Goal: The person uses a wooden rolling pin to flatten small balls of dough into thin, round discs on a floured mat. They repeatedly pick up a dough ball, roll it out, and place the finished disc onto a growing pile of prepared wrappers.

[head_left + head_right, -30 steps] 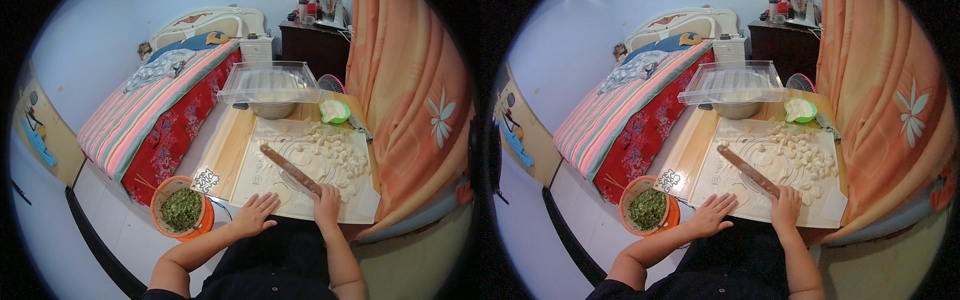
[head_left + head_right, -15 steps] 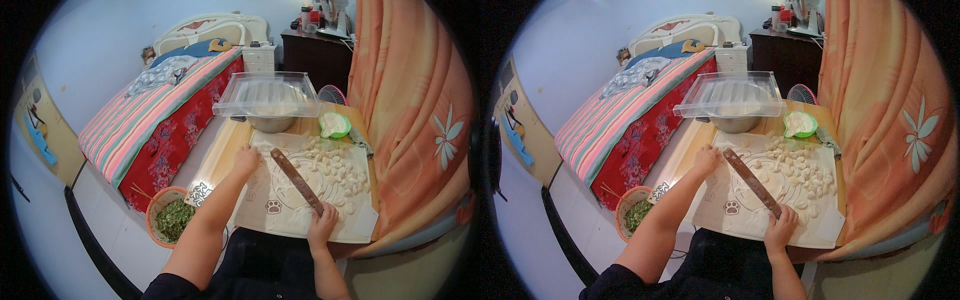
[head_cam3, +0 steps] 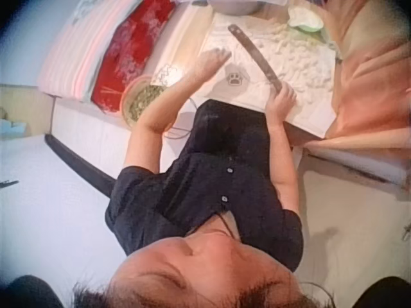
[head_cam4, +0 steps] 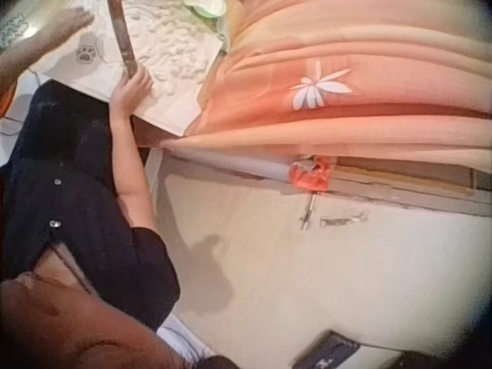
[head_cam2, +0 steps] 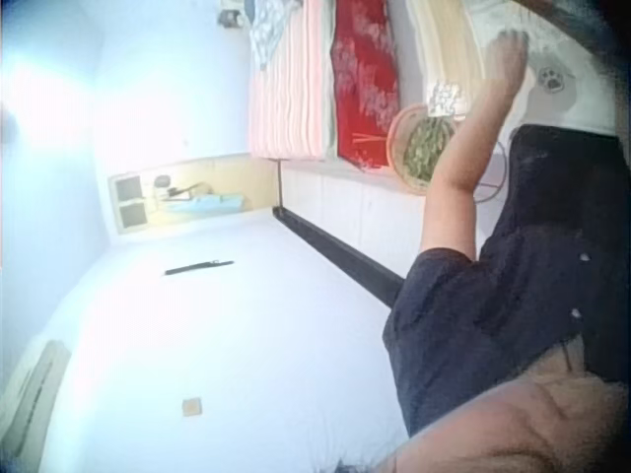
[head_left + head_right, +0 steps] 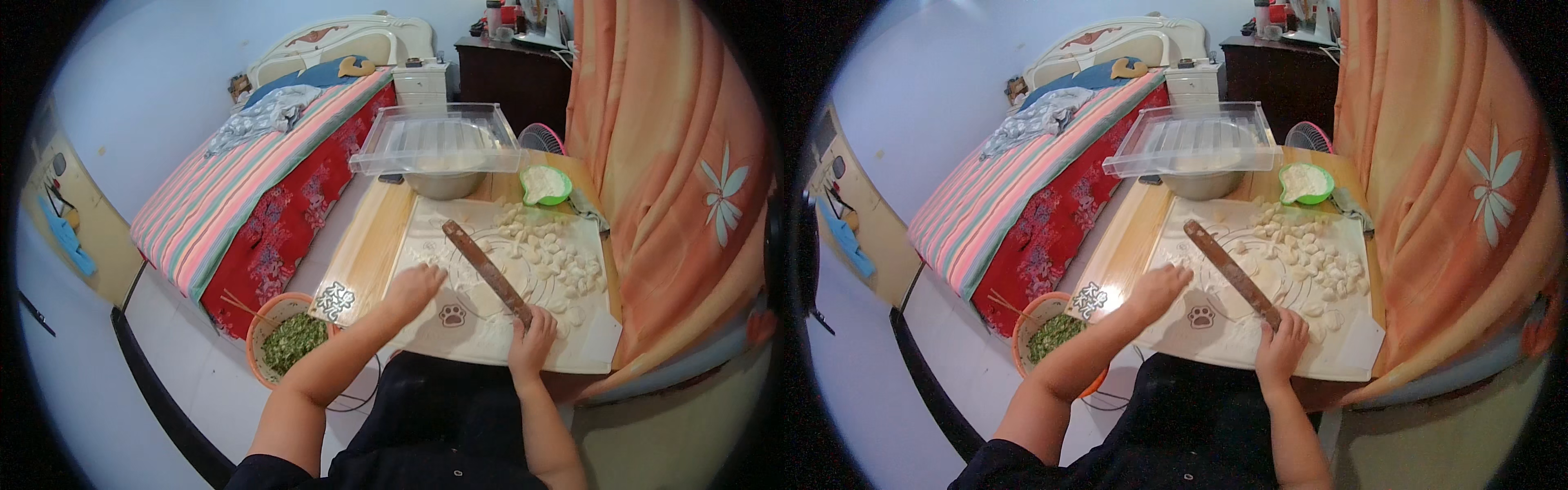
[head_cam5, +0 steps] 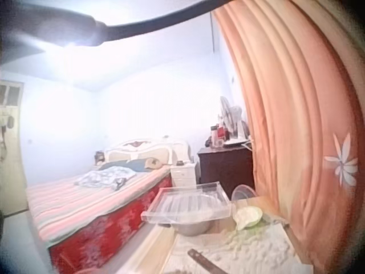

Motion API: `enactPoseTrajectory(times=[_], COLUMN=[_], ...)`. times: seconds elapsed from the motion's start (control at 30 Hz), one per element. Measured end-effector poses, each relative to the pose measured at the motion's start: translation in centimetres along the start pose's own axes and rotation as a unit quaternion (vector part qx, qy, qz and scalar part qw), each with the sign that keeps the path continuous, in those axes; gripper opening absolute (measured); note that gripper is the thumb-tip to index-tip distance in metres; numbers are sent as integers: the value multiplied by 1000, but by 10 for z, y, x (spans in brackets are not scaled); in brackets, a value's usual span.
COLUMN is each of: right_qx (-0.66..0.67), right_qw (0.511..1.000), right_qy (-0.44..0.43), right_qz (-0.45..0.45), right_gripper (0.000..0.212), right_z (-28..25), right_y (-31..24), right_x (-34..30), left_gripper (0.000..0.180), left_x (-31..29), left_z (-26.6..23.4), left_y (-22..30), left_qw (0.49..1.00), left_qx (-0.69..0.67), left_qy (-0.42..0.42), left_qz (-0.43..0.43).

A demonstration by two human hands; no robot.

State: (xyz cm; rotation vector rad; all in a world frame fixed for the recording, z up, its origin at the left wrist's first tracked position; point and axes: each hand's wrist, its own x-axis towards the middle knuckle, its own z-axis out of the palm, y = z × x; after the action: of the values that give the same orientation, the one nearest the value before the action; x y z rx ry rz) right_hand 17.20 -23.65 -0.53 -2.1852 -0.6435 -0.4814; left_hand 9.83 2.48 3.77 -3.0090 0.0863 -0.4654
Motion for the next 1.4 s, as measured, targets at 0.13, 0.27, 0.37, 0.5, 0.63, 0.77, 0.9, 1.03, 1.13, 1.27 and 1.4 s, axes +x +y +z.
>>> enactPoseTrajectory(times=[0.13,0.27,0.37,0.5,0.63,0.77,0.9,1.03,1.13,1.27,1.4], right_qx=[-2,-7,-7,-38,-92,-103,-115,-110,-129,-178,-134], right_qw=[1000,1000,1000,996,977,949,922,935,942,913,920], right_qy=[-5,-1,-3,-84,-168,-263,-327,-287,-279,-325,-313], right_qz=[-7,-11,-9,-4,-92,-140,-170,-175,-132,-169,-195], right_gripper=[36,36,37,37,36,43,63,78,77,77,73], right_z=[-1,-2,0,-18,-25,4,-18,8,40,19,-17], right_y=[2,-3,-2,-19,-52,-67,-59,-54,-61,-67,-62], right_x=[-2,0,-2,-5,-8,2,-28,-6,42,16,-30], left_gripper=[37,63,71,65,59,60,64,67,69,74,72], left_x=[-46,-71,-70,-77,-81,-62,-101,-99,-65,-97,-136], left_z=[1,16,19,-8,-36,-4,-9,1,12,4,-12], left_y=[40,61,75,73,37,4,18,17,-3,12,40], left_qw=[993,986,979,949,943,987,991,986,974,979,987], left_qx=[-73,-153,-171,-272,-265,-52,-79,-80,-92,-89,-96], left_qy=[-89,-11,-25,-22,118,34,5,31,-24,-10,26], left_qz=[-4,-68,-113,-159,-163,-147,-109,-144,-205,-182,-124])
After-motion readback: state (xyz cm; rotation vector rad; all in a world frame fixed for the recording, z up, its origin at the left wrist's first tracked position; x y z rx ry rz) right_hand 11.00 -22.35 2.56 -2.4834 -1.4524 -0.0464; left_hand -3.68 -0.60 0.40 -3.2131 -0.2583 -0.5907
